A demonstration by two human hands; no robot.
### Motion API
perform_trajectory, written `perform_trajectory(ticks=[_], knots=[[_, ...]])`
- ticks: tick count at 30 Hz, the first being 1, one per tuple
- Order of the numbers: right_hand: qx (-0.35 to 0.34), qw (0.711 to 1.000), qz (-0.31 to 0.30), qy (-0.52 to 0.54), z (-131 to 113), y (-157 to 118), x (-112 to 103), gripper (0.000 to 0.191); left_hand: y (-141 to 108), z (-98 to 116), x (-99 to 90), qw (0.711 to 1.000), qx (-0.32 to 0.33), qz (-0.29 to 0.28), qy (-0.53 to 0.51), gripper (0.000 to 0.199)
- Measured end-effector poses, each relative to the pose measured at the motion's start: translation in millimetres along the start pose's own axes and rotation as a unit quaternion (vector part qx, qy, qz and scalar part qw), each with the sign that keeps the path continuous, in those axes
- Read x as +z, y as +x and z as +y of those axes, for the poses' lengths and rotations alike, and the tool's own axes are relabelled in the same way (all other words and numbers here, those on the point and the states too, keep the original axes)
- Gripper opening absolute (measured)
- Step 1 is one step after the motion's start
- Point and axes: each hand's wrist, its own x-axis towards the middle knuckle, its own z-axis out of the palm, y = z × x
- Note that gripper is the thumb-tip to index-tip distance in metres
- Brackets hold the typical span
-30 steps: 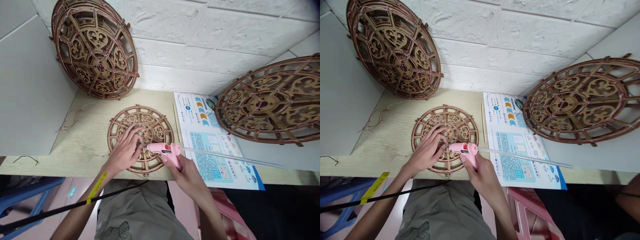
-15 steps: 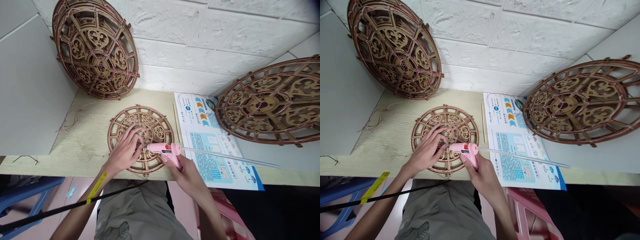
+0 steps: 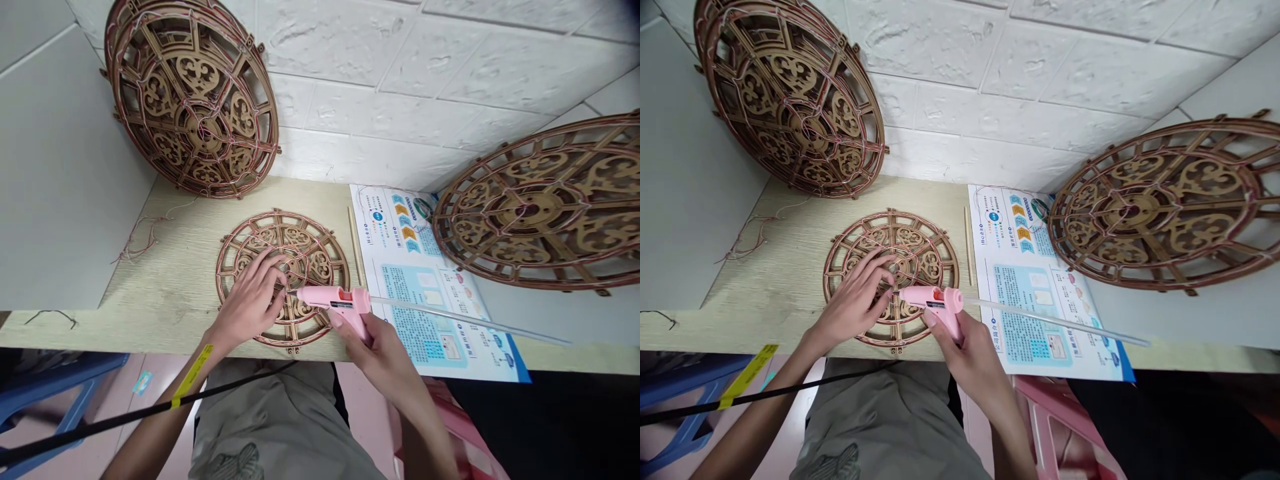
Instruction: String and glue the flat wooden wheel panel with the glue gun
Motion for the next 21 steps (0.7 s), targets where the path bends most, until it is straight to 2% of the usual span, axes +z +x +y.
perform_trajectory(ticks=[7,13,21], knots=[[-0.022,0.999,0.022,-0.018,-0.2,1.5,1.3,0.054,0.3,0.2,-0.4,1.000,0.001,-0.002,0.005,0.010],[-0.008,1.000,0.009,0.012,-1.4,-0.2,-3.6,0.051,0.7,0.6,-0.8,1.000,-0.006,0.000,-0.004,0.011],[-0.009,1.000,0.011,0.002,2.9,3.9,-2.1,0.055,0.9,0.7,-0.9,1.000,0.001,0.004,-0.002,0.011]])
